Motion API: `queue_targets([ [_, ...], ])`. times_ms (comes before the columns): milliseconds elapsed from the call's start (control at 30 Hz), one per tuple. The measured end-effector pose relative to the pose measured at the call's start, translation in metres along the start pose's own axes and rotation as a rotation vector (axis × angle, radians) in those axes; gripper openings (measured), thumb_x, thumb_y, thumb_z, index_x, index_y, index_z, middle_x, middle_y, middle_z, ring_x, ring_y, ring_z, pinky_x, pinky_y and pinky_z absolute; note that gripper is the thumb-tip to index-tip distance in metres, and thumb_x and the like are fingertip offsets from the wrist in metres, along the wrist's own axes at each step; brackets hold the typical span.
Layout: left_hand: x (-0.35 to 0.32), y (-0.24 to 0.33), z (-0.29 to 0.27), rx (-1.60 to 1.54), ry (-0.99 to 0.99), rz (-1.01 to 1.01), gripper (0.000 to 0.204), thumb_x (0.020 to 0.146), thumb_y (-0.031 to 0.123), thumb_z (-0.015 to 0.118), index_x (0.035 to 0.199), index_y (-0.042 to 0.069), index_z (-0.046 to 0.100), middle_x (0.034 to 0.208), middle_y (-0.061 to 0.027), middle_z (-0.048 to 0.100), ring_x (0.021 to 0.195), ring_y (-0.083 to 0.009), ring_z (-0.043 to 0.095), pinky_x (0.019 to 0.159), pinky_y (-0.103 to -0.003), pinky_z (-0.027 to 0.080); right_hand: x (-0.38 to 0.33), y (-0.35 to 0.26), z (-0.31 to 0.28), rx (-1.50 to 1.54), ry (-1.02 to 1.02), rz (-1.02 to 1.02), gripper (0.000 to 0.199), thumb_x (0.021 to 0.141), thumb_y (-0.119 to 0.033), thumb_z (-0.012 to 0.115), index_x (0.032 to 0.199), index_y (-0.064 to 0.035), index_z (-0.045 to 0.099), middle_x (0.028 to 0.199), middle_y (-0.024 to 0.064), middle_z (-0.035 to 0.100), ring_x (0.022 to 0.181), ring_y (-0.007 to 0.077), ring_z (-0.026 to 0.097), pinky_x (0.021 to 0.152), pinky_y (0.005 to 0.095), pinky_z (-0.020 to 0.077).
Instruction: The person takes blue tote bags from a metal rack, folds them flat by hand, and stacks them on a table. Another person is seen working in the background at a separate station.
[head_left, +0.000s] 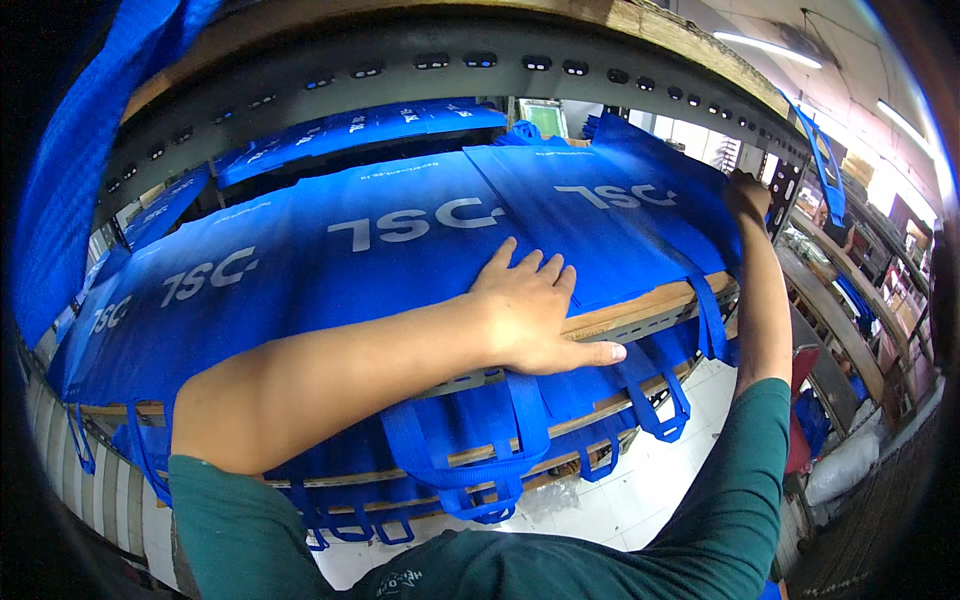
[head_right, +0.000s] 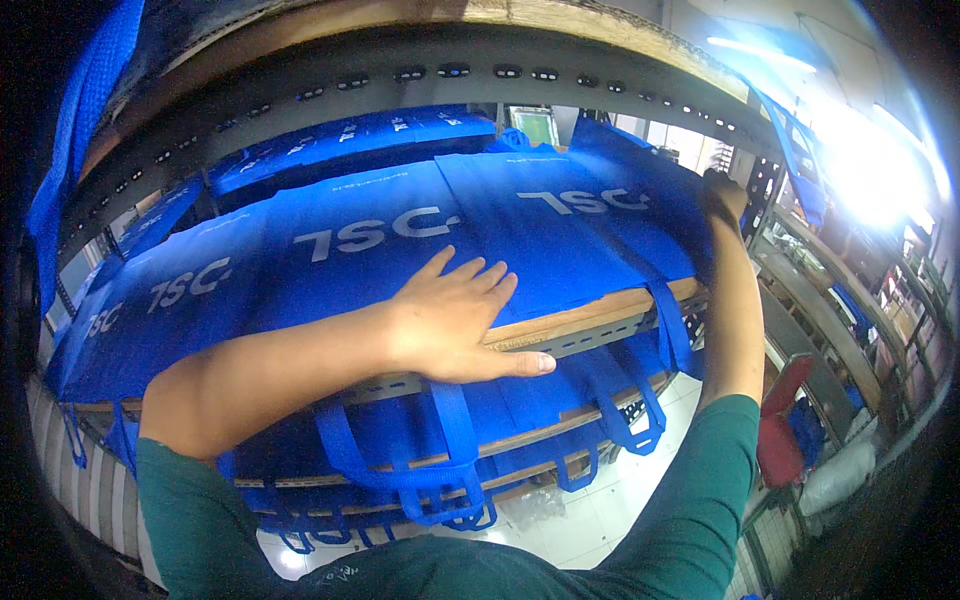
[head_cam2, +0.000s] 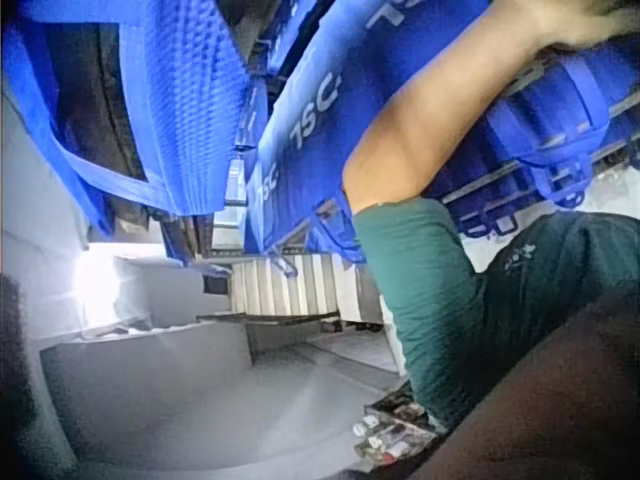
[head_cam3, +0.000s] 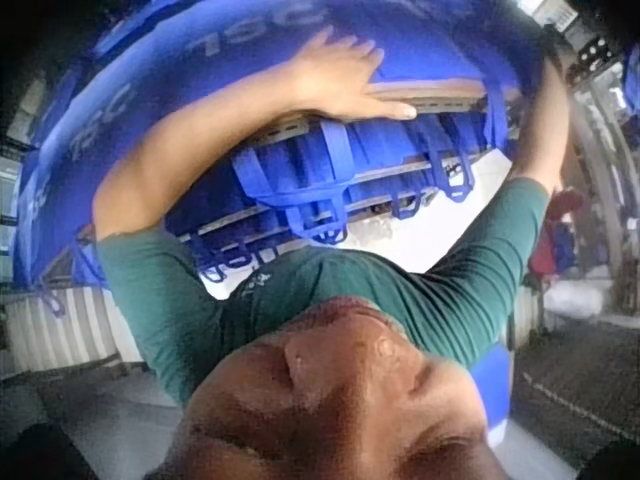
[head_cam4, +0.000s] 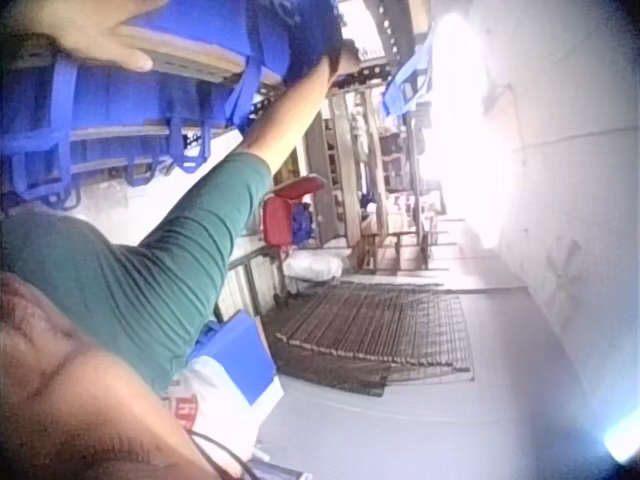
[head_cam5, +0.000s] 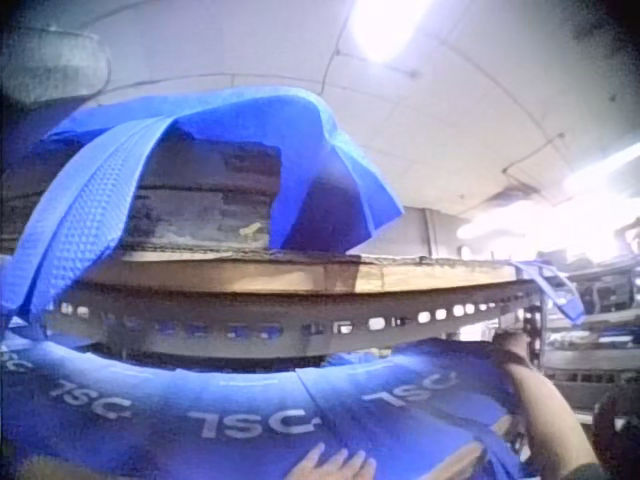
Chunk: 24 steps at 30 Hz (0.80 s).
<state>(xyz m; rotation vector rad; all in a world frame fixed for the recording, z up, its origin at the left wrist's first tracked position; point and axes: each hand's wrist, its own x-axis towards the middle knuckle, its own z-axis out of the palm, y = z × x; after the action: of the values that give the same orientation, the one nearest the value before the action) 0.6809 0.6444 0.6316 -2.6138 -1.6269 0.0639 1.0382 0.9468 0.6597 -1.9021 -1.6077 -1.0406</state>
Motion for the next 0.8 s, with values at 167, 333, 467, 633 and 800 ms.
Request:
queue_targets([
  [167,-0.006,0.003,-0.001,0.005,0.04,-0.025,0.106,0.076,0.078,0.03,0.136,-0.009,0.025,0.142,-0.0279,0.022,0.135,-0.0378,0.018,0.111,-0.047,0.011,0.014,0.004,0.024,0.147,-0.048,0.176,0.029,0.084,-0.025,0.045,0.095,-0.0108,0.067,0.099,0.0165,0.065,0.094,0.0312,0.063,0.08,0.0432,0.0501],
  [333,-0.058,0.012,-0.007,0.114,0.408,0.263,0.085,0.084,0.061,0.041,0.131,-0.01,0.035,0.134,-0.0323,0.034,0.126,-0.0429,0.032,0.106,-0.049,0.022,-0.042,-0.001,-0.056,0.074,-0.05,-0.162,0.058,0.074,-0.041,0.064,0.125,-0.018,0.05,0.12,0.015,0.055,0.108,0.0329,0.054,0.09,0.0432,0.0447],
  [467,-0.197,0.037,-0.046,-0.207,0.018,0.262,0.067,0.075,0.032,0.069,0.125,-0.006,0.045,0.127,-0.0268,0.046,0.114,-0.0393,0.049,0.098,-0.044,0.039,-0.124,-0.017,-0.152,0.711,0.295,-0.264,0.045,0.076,-0.032,0.067,0.116,-0.0156,0.058,0.105,0.0128,0.062,0.1,0.0299,0.058,0.085,0.0393,0.0452],
  [633,-0.209,0.023,0.014,-0.711,-0.2,0.655,0.04,0.087,0.029,0.056,0.109,-0.005,0.057,0.105,-0.0268,0.059,0.084,-0.0319,0.064,0.066,-0.035,0.056,-0.263,0.047,-0.14,1.107,0.891,0.213,0.024,0.08,-0.008,0.064,0.103,-0.0005,0.061,0.088,0.0091,0.064,0.078,0.0142,0.059,0.075,0.0266,0.046],
  [800,-0.189,0.043,0.087,-1.198,0.149,0.456,0.023,0.085,0.019,0.059,0.09,0.001,0.047,0.086,-0.0255,0.06,0.077,-0.0371,0.063,0.069,-0.044,0.054,-0.376,0.092,-0.06,1.08,1.139,0.691,0.01,0.084,-0.005,0.058,0.093,-0.0012,0.057,0.079,0.0041,0.057,0.065,0.0088,0.05,0.063,0.0219,0.0423],
])
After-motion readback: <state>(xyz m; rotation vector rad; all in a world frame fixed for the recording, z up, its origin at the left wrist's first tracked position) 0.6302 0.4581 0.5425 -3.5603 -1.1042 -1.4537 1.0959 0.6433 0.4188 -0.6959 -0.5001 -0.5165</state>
